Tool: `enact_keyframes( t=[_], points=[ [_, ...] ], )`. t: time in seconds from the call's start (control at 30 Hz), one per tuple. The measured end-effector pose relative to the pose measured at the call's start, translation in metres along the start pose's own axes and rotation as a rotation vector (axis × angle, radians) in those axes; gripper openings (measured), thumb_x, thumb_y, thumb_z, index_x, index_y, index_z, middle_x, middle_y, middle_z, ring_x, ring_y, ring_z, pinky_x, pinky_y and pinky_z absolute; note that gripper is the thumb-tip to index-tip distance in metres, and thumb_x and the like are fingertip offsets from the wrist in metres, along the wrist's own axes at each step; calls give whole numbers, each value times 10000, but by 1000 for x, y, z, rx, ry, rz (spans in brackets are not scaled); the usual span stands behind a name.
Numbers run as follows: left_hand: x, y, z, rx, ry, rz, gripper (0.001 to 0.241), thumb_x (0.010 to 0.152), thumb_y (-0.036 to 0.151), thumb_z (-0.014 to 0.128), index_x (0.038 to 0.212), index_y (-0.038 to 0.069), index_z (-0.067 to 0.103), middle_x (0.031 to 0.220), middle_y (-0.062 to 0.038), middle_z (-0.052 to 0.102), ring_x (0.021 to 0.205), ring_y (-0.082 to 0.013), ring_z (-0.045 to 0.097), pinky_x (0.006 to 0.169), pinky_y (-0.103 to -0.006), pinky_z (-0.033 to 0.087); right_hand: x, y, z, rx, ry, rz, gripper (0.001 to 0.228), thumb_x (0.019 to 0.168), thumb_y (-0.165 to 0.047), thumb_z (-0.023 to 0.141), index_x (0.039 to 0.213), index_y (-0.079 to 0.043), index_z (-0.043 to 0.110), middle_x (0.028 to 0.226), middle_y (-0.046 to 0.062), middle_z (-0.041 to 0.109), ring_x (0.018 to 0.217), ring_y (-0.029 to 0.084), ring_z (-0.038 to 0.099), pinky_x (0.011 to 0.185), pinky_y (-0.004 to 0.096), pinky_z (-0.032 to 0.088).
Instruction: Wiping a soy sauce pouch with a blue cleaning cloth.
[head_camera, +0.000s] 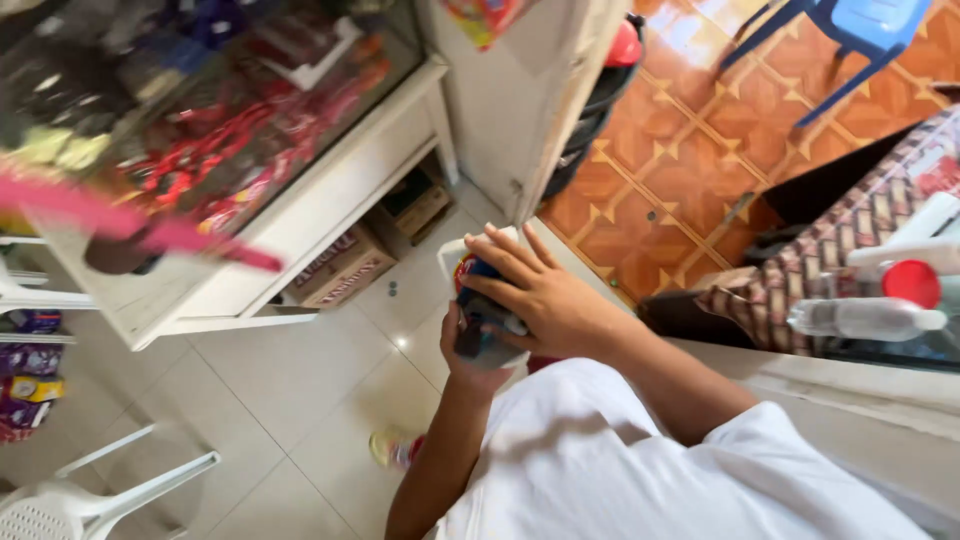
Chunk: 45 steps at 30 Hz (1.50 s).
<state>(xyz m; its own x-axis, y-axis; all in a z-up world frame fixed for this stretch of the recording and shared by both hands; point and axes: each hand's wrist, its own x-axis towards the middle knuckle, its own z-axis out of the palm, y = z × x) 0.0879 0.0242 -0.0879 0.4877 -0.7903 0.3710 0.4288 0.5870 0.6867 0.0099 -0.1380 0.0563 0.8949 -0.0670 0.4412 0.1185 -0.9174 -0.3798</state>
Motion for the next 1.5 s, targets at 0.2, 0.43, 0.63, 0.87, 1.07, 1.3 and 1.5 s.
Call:
enact_keyframes(
  t=[0.2,0.43,0.63,0.87,1.07,1.3,1.5],
  points=[
    [55,-78,75,-788,633,-921,731,797,523,626,1321,13,630,1246,-234,684,1158,-448,643,1141,-641,416,-48,84,-94,245,133,153,420,922,-318,679,1268,-80,667,1430,189,582,1366,431,544,1159,570,345],
    [100,-108,102,-744,419,-827,632,882,510,604,1253,2,670,1121,-178,732,994,-365,722,989,-530,556,-78,119,-116,17,229,217,427,904,-405,734,1237,-143,687,1430,162,594,1382,423,519,1171,590,310],
    [132,-134,95,-788,333,-779,755,970,653,474,1384,23,524,1293,-175,635,1098,-261,661,949,-344,551,-88,105,-129,140,0,199,185,822,-249,750,921,-103,695,1422,97,572,1437,348,420,1218,636,205],
    [165,-146,131,-762,281,-764,746,964,632,497,1376,11,526,1230,-161,666,1065,-244,674,913,-345,570,-98,130,-155,101,28,186,179,740,-180,778,875,-97,695,1362,70,618,1329,316,512,1170,548,317],
    [168,-152,136,-778,263,-784,718,964,612,527,1367,18,539,1221,-153,674,1057,-233,680,906,-337,576,-105,136,-157,106,45,183,177,736,-166,769,879,-104,685,1354,70,620,1320,317,517,1161,548,318],
    [190,-134,159,-760,129,-792,849,903,652,562,1397,-34,485,1331,-232,555,1183,-293,581,1038,-371,484,-111,141,-154,220,51,153,308,711,-111,791,994,-75,675,1367,88,607,1344,332,517,1099,534,417],
    [197,-135,169,-709,35,-729,867,935,710,433,1430,0,474,1277,-204,594,1215,-357,593,1023,-472,522,-114,145,-153,322,32,74,310,701,-44,763,995,-38,664,1353,82,622,1260,322,566,1029,468,490]
  ],
)
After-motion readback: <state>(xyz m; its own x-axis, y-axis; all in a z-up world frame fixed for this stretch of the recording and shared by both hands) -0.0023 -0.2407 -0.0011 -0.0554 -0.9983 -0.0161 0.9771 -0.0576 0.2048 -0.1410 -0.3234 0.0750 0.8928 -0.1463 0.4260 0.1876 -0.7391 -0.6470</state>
